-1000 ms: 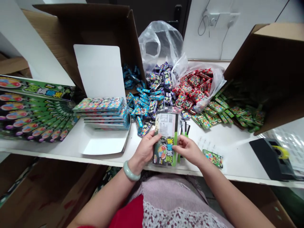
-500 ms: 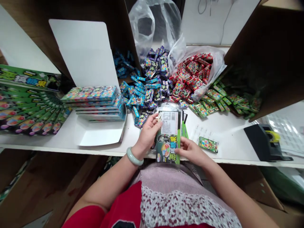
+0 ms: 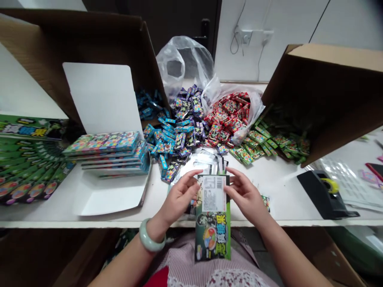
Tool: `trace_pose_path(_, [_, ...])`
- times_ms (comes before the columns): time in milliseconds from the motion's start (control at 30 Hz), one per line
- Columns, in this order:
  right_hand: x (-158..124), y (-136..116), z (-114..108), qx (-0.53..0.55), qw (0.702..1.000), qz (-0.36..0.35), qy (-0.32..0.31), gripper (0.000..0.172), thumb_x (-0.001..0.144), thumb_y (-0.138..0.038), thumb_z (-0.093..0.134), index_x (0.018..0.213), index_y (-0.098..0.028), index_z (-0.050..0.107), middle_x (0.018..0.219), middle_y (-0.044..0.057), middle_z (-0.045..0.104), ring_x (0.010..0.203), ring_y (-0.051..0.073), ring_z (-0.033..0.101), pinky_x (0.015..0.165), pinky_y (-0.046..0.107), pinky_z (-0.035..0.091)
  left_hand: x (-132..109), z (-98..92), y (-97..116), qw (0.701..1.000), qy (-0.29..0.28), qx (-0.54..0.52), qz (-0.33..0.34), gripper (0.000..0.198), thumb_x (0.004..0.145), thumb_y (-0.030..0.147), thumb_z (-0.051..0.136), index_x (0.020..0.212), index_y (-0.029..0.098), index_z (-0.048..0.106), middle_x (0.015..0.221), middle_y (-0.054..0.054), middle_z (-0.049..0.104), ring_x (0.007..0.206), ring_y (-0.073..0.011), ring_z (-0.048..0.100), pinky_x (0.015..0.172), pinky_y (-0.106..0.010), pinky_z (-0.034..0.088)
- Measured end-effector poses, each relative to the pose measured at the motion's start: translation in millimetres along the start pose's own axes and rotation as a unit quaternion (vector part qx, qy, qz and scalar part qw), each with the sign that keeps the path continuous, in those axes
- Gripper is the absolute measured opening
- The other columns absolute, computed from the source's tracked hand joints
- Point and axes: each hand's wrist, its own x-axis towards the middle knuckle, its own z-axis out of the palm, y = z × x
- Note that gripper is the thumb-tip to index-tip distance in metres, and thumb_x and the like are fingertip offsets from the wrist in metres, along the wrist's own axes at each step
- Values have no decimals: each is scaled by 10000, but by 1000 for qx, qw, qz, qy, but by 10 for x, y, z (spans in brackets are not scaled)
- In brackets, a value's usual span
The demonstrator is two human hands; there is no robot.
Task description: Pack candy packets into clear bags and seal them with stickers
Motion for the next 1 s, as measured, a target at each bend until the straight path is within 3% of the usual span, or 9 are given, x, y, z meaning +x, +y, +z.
trace_pose_path(100, [-26, -1, -6, 26, 999, 9, -15, 477, 854, -348, 628, 1286, -272, 440, 945, 29, 640, 773, 155, 630, 644, 282, 524, -1, -31, 38, 999, 35, 24, -1, 271, 878, 415, 593, 1062, 216, 613, 770, 3, 620, 634, -111, 569, 550, -202, 473])
trace_pose_path(200, [-18, -90, -77, -26, 998, 27, -43, 271, 871, -368, 609, 1103, -232, 572, 837, 15, 618, 674, 133, 578, 561, 253, 484, -2, -20, 86, 996, 40, 69, 33, 196, 877, 372, 598, 991, 216, 631, 737, 9, 611, 619, -115, 551, 539, -206, 454])
trace_pose_path(267, [2, -182, -131, -62, 996, 27, -63, 182, 896, -380, 573, 960, -216, 620, 790, 16, 608, 649, 129, 558, 547, 251, 473, -6, -4, 142, 993, 31, 96, 63, 155, 874, 329, 604, 947, 204, 658, 802, -17, 644, 717, -140, 591, 630, -235, 485])
trace_pose_path(367, [52, -305, -167, -116, 991, -25, -54, 177, 889, -363, 590, 819, -204, 628, 856, 46, 618, 772, 159, 585, 599, 260, 488, 0, 9, 238, 991, 22, 93, 91, 128, 865, 278, 616, 815, 177, 677, 905, -61, 689, 881, -180, 629, 802, -290, 499])
trace_pose_path(467, [111, -378, -155, -68, 996, -15, -49, 170, 841, -346, 650, 953, -225, 608, 864, 37, 606, 774, 165, 588, 549, 250, 491, 23, -5, 304, 997, 25, 23, 66, 74, 814, 245, 678, 848, 179, 675, 881, -61, 714, 830, -170, 650, 756, -286, 512])
trace_pose_path(567, [129, -427, -141, -66, 995, -11, -78, 181, 844, -329, 637, 993, -228, 617, 862, 34, 596, 752, 159, 586, 543, 253, 504, 26, -32, 340, 999, 19, 3, 36, 246, 776, 218, 716, 1018, 195, 680, 880, -61, 729, 793, -164, 658, 712, -278, 519])
trace_pose_path(733, [79, -535, -115, -166, 978, -69, -109, 108, 862, -322, 618, 854, -214, 629, 938, 70, 626, 862, 184, 597, 618, 272, 505, -8, -12, 409, 996, 10, 61, 71, 57, 737, 207, 739, 779, 170, 728, 809, -58, 711, 771, -165, 643, 726, -279, 519])
trace_pose_path(867, [152, -615, -57, -124, 987, -29, -97, 140, 810, -336, 662, 848, -209, 617, 815, 44, 638, 733, 165, 596, 569, 268, 478, 32, 69, 462, 996, 44, 38, 68, 70, 723, 218, 722, 711, 162, 682, 695, -24, 655, 650, -128, 582, 615, -241, 475])
trace_pose_path(1000, [259, -670, -5, -87, 988, 23, -130, 141, 777, -335, 670, 776, -208, 610, 689, 4, 614, 573, 123, 545, 481, 241, 430, 73, 97, 481, 996, 55, 32, 58, 81, 693, 192, 713, 680, 158, 641, 655, -2, 598, 603, -108, 520, 558, -221, 416])
